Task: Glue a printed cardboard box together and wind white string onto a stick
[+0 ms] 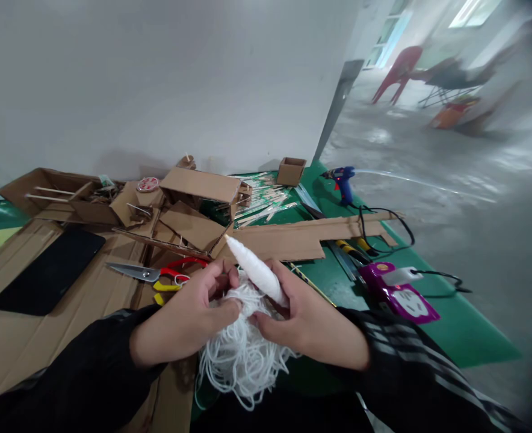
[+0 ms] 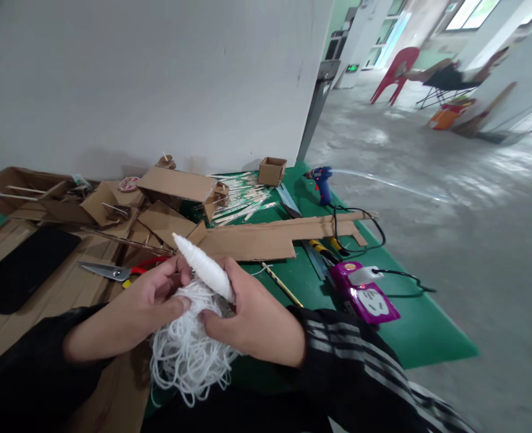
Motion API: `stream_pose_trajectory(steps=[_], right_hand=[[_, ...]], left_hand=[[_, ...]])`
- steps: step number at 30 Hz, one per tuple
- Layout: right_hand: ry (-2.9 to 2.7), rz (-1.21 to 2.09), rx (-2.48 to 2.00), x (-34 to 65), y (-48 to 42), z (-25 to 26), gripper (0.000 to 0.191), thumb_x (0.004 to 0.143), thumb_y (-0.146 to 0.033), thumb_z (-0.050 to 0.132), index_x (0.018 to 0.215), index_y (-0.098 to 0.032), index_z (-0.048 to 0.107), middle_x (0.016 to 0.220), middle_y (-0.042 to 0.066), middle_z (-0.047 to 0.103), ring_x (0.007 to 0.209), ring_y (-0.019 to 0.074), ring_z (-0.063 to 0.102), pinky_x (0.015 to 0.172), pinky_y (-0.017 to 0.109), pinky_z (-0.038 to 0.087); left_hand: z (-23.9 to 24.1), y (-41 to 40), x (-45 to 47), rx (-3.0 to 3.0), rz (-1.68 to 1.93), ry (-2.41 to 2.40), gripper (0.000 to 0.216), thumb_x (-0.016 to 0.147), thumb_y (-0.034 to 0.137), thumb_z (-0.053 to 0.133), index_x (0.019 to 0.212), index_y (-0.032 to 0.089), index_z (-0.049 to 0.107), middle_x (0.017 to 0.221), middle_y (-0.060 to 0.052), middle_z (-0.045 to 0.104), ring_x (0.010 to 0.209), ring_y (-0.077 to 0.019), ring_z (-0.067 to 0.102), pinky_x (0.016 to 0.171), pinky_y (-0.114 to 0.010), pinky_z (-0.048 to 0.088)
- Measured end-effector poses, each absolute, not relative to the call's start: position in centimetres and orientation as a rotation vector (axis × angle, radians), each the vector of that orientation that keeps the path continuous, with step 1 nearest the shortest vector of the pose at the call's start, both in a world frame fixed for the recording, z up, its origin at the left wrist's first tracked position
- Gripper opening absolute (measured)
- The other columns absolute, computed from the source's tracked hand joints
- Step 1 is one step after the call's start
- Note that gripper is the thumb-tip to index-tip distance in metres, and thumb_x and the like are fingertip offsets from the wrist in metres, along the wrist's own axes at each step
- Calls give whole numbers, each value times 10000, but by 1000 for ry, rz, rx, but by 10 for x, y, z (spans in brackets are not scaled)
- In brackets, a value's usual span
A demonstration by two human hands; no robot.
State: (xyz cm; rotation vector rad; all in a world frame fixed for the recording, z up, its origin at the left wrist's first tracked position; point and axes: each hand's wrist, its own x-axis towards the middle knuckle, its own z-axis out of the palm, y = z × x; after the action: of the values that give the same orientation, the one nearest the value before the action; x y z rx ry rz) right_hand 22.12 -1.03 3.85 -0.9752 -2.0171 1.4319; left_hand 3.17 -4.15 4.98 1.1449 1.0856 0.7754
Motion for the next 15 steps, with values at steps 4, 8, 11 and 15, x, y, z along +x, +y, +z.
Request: stream_pose_trajectory(steps=[4,8,11,15], right_hand=[[-2020,1465,-971,221,-10,36,294,766,-95,589,1019,-200,484,902,-12,588,767,134,523,702,254,438],[-1991,1506,-943,220,-9,33,276,754,-49,523,983,-198,489,846,-32,536,734,117,472,660,234,414],[-1997,1522,-977,220,-9,32,267,740,-50,517,961,-197,482,784,-51,466,671,101,413,596,223,377],[-1997,1534,-978,218,-9,29,256,733,-41,504,923,-205,452,741,-68,414,624,87,366,563,216,352]], left_hand=[[48,-44,31,1353,688,1198,163,812,205,572,921,216,450,932,-16,568,853,-170,563,738,-295,468],[49,-44,29,1713,535,1388,206,797,214,566,988,223,490,956,-49,631,885,-228,619,777,-348,482],[52,-42,28,1982,284,1633,241,778,239,546,1017,211,525,858,-65,670,795,-282,652,713,-403,485],[50,-36,25,2285,66,1797,246,766,216,497,990,168,586,893,-136,690,853,-357,651,734,-471,482]])
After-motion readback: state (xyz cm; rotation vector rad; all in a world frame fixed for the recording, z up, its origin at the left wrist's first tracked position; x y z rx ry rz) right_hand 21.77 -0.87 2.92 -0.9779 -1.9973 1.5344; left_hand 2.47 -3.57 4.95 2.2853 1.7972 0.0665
